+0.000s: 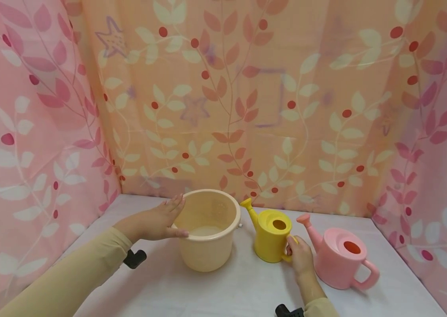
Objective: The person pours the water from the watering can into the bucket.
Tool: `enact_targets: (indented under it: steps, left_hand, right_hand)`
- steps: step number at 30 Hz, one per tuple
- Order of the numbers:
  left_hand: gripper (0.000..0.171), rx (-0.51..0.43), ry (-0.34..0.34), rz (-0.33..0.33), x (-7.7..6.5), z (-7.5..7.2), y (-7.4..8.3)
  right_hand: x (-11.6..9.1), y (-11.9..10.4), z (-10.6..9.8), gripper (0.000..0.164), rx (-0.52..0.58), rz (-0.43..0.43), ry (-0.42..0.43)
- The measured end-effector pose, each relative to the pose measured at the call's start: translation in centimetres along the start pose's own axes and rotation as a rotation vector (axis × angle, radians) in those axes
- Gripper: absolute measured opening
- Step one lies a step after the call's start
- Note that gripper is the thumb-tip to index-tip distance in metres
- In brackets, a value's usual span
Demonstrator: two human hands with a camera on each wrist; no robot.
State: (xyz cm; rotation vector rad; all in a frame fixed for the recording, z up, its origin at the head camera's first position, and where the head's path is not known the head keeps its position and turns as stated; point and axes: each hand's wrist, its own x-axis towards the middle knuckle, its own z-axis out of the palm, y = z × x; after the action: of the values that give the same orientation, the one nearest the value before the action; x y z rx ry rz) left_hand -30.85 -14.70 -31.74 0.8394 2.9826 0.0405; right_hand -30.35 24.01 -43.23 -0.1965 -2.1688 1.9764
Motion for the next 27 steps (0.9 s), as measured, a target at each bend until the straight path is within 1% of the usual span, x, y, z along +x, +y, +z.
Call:
enact_targets:
  steps: [3,7,8,10,12,16,19,21,24,26,27]
  left_hand:
    - [0.11,-0.002,-0.003,-0.002,-0.1,0.0,0.0]
    - [0.11,-0.003,-0.01,-0.003,-0.1,-0.1,0.0]
    - [0.11,-0.003,-0.01,-0.003,-0.1,-0.1,0.0]
    - [0.11,-0.002,-0.009,-0.001,-0.1,-0.1,0.0]
    - [0.11,0.0,-0.004,0.003,-0.1,0.0,0.0]
    - [0.109,0.005,0.006,0.008,-0.3,0.1,0.0]
    - [0.109,-0.002,0.008,0.009,-0.5,0.2,0.1]
    - [0.109,-0.006,0.009,0.011,-0.5,0.2,0.1]
    - [0.108,-0.017,0.015,0.018,-0.5,0.1,0.2]
    - [0.108,-0.018,0.016,0.019,-0.5,-0.1,0.2]
    - [0.108,-0.017,0.015,0.018,-0.5,-0.1,0.2]
  right_hand:
    - [0.0,0.0,-0.4,0.041,-0.167,-0.033,-0.01]
    - [-0.1,-0.6,-0.8,0.034,-0.343,-0.09,0.005]
    - [-0.1,-0.8,-0.8,0.032,-0.37,-0.099,0.009]
    - [-0.5,-1.5,-1.0,0.031,-0.4,-0.113,0.011]
    - [-0.9,-2.3,-1.0,0.034,-0.421,-0.144,0.013]
    - [-1.8,-4.0,-1.2,0.039,-0.428,-0.275,0.012]
    - [-2.5,-5.6,-2.0,0.043,-0.466,-0.359,0.026]
    - [-3.0,-6.8,-3.0,0.047,-0.501,-0.391,0.04]
    - [-3.4,-8.1,-5.1,0.048,-0.552,-0.449,0.082]
    - [-3.5,-8.5,-6.8,0.046,-0.573,-0.481,0.112]
    - [-3.5,-8.5,-7.6,0.046,-0.578,-0.482,0.123]
